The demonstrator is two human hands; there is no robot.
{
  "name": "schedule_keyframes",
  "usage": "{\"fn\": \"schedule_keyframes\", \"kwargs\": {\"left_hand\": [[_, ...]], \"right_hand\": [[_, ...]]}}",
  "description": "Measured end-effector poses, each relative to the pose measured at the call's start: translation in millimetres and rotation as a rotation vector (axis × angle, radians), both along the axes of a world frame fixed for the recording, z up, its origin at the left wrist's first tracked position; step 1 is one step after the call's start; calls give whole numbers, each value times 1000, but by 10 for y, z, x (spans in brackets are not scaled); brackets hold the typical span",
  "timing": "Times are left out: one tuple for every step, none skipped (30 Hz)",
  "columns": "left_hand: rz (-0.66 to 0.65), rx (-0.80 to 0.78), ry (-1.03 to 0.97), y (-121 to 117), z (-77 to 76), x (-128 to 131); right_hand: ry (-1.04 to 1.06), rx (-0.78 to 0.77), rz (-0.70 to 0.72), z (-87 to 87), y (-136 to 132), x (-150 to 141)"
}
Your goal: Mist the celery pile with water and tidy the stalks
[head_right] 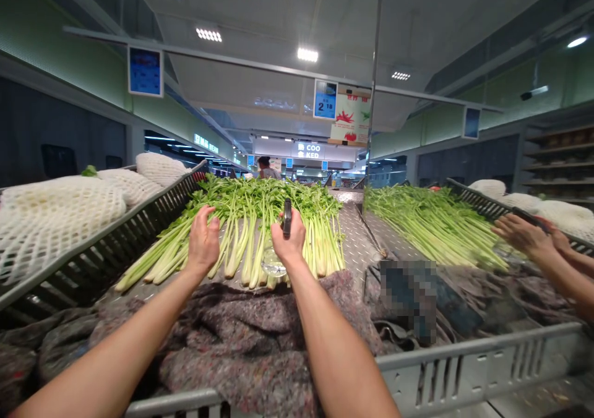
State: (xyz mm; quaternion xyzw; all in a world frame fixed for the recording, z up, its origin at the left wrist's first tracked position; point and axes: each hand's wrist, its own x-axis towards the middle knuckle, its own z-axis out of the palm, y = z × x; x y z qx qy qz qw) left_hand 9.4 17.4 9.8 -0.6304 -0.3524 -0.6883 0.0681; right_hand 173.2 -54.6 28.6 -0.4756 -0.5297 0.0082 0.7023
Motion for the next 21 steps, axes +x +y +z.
{"fn": "schedule_keyframes", "kwargs": {"left_hand": [[3,1,2,2,7,0],[5,0,8,4,14,3],[6,0,15,4,20,8],[4,1,23,4,26,16],[-2,4,30,2,29,28],[-10,6,36,0,29,46],[-20,7,38,-4,24,67],[-32,5,40,-9,16,93],[-44,-2,44,-16,3,121],[-57,-12,53,-25,-12,150],[-72,-24,65,-37,-27,175],[-85,-36,78,-51,-42,194],[-99,-47,91,-67,-54,206],[-109,-60,94,-83,-63,209],[-118,-68,90,-98,-72,204],[-129,-79,86,-110,-80,193],[-130,-93,63,-119,-91,177],[-127,-110,42,-122,-105,160],[-125,-123,25,-123,-124,143],[-120,-140,25,-121,-149,126],[-109,-156,32,-120,-180,111]], "right_hand": [[0,11,-7,5,3,3],[-3,23,-15,10,7,5],[-6,31,-21,12,11,7],[-11,32,-24,13,14,9],[-16,28,-23,11,17,9],[-20,19,-17,7,19,7],[-22,12,-11,1,19,4],[-23,8,-7,-7,18,-1],[-24,5,-3,-15,15,-7],[-23,3,-1,-23,11,-13],[-22,0,4,-32,4,-19],[-20,-5,11,-39,-4,-25],[-15,-13,21,-46,-13,-28],[-12,-19,42,-52,-21,-29],[-1,-18,44,-59,-27,-27],[11,-21,40,-66,-30,-21],[23,-36,46,-74,-27,-11],[30,-57,54,-84,-20,1],[41,-84,55,-97,-9,14],[49,-116,53,-113,2,26],[71,-128,34,-133,13,35]]}}
